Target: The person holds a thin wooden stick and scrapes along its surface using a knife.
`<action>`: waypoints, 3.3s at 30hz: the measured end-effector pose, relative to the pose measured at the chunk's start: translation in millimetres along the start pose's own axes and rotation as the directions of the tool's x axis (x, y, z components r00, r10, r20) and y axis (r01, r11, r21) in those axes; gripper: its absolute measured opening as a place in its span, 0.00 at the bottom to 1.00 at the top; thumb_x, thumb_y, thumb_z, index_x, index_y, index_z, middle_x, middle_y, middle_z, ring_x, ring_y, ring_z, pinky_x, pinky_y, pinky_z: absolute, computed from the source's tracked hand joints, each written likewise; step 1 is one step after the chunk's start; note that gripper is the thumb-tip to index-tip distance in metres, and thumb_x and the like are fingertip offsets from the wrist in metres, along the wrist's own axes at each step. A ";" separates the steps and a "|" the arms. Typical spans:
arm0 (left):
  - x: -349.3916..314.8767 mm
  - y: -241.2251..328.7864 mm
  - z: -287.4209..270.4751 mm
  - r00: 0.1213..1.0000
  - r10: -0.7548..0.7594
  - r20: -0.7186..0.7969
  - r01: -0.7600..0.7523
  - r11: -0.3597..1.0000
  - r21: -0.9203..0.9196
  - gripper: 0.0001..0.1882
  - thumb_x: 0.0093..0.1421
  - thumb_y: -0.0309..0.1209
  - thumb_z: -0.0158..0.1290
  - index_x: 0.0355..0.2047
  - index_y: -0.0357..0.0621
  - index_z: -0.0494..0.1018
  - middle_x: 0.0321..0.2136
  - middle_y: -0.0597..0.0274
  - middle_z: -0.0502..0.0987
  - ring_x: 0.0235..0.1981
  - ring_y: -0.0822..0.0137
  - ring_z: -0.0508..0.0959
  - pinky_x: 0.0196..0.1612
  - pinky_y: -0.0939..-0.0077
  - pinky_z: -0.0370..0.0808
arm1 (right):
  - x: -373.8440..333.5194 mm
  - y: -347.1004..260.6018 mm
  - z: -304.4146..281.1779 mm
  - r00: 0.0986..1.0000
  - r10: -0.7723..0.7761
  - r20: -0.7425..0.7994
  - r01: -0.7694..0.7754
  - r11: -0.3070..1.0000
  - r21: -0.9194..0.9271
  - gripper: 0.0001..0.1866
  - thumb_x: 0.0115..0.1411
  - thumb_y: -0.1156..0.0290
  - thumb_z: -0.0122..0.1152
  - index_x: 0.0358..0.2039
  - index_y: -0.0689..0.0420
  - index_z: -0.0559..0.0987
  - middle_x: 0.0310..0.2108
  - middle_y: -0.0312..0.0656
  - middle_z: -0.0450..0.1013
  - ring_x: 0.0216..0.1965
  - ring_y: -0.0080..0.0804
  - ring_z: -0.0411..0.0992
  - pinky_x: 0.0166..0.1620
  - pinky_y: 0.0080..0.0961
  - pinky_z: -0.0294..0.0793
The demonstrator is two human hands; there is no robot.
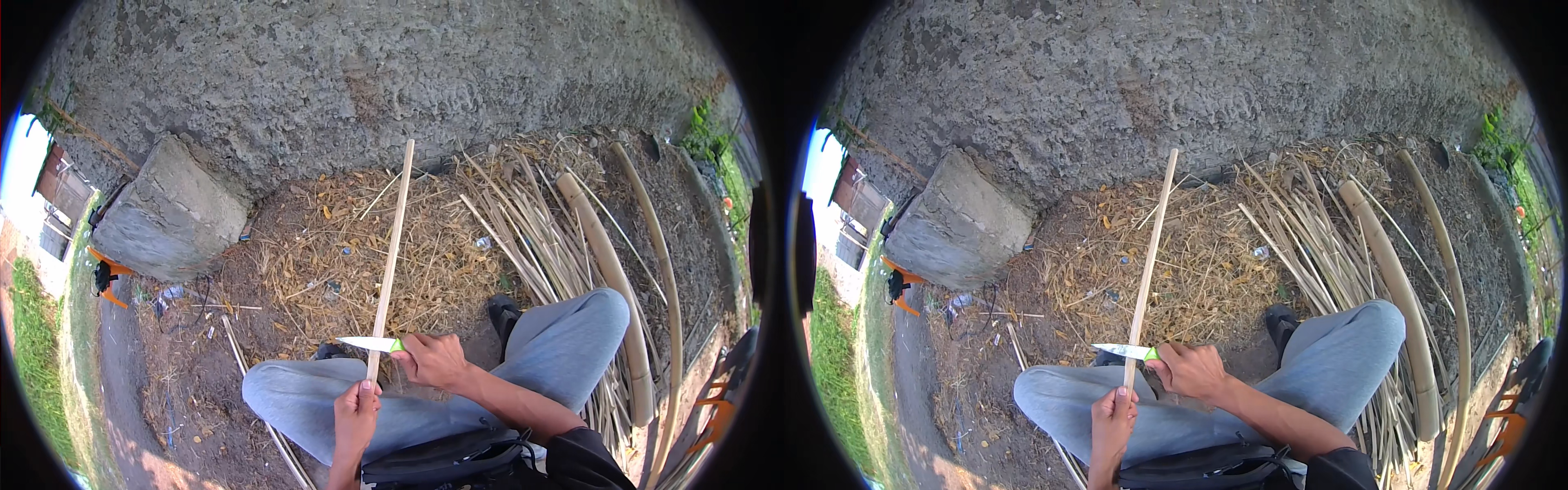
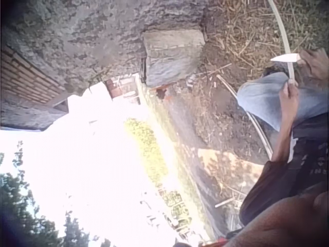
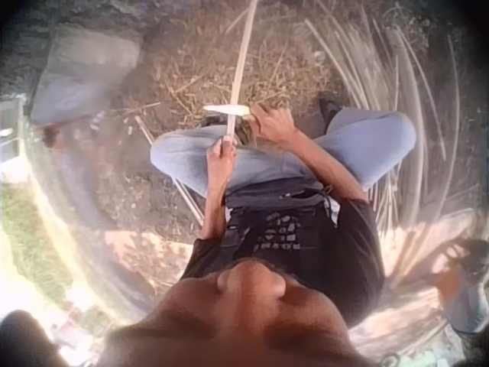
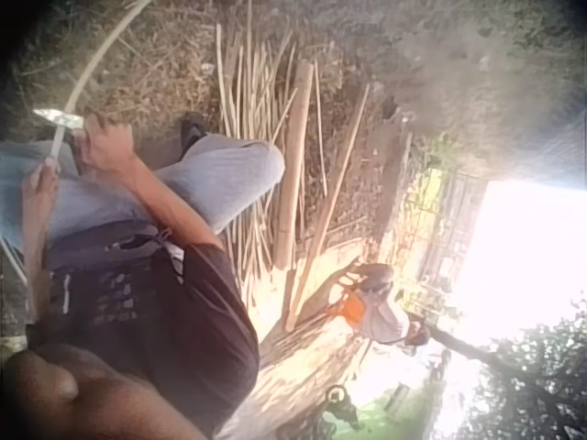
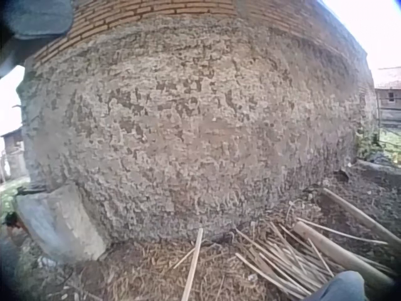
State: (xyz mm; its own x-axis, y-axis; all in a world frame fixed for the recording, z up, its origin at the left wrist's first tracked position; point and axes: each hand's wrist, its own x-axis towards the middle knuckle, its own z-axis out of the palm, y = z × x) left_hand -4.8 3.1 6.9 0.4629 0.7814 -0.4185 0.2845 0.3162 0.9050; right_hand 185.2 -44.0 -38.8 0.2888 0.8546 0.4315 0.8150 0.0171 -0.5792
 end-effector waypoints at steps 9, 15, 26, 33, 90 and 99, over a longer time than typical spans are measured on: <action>-17.5 -9.3 -10.7 0.998 -0.049 0.037 0.048 0.998 0.027 0.19 0.73 0.39 0.44 0.31 0.37 0.72 0.14 0.74 0.62 0.12 0.84 0.57 0.14 0.85 0.52 | 45.6 63.0 -42.9 0.892 0.442 -0.089 -0.450 0.886 -0.114 0.19 0.69 0.56 0.49 0.28 0.58 0.73 0.13 0.49 0.71 0.15 0.55 0.72 0.20 0.50 0.70; -8.2 -7.6 -12.5 0.996 -0.078 0.036 0.079 0.997 -0.027 0.19 0.73 0.39 0.44 0.31 0.36 0.73 0.14 0.72 0.64 0.13 0.84 0.58 0.15 0.85 0.52 | 10.7 4.4 -21.6 0.985 0.156 0.072 -0.160 0.985 0.060 0.16 0.67 0.57 0.52 0.30 0.57 0.73 0.16 0.50 0.73 0.16 0.53 0.73 0.20 0.47 0.71; -11.9 -12.4 -8.6 0.998 -0.057 0.020 0.057 0.998 0.008 0.19 0.73 0.37 0.45 0.31 0.34 0.74 0.15 0.72 0.66 0.13 0.84 0.59 0.16 0.85 0.54 | 1.6 -2.5 -11.1 0.993 0.043 0.111 -0.044 0.999 0.006 0.17 0.66 0.56 0.55 0.28 0.56 0.72 0.17 0.46 0.74 0.14 0.49 0.72 0.17 0.43 0.69; -9.3 -25.7 -10.8 0.979 0.199 -0.036 -0.181 0.942 0.281 0.19 0.73 0.37 0.44 0.30 0.35 0.73 0.15 0.71 0.66 0.15 0.83 0.61 0.17 0.84 0.57 | 2.3 5.0 1.8 0.999 0.035 0.010 -0.034 0.997 -0.066 0.18 0.64 0.54 0.56 0.25 0.55 0.71 0.17 0.42 0.72 0.11 0.45 0.69 0.13 0.40 0.65; -26.7 -9.5 -27.0 0.988 0.127 -0.086 -0.103 0.964 0.244 0.19 0.72 0.36 0.46 0.28 0.34 0.75 0.14 0.70 0.67 0.16 0.81 0.64 0.20 0.81 0.60 | 12.1 -9.1 -13.0 1.000 -0.023 0.011 0.024 0.998 -0.062 0.17 0.66 0.56 0.54 0.26 0.56 0.72 0.14 0.46 0.71 0.11 0.49 0.70 0.14 0.43 0.65; -41.4 -21.8 -31.2 0.996 0.086 -0.006 -0.079 0.934 0.347 0.18 0.71 0.36 0.47 0.29 0.34 0.76 0.15 0.68 0.69 0.17 0.80 0.66 0.22 0.80 0.62 | 43.1 51.5 -28.0 0.953 0.286 -0.095 -0.299 0.937 -0.182 0.19 0.68 0.54 0.51 0.27 0.57 0.73 0.11 0.48 0.70 0.12 0.50 0.71 0.16 0.45 0.68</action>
State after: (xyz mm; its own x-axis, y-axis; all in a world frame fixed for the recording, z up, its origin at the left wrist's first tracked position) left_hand -56.3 -19.3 6.8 0.4809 0.8089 -0.3382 0.5208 0.0468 0.8524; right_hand 253.6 -20.8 -30.6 0.5563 0.7703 0.3117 0.7684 -0.3340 -0.5459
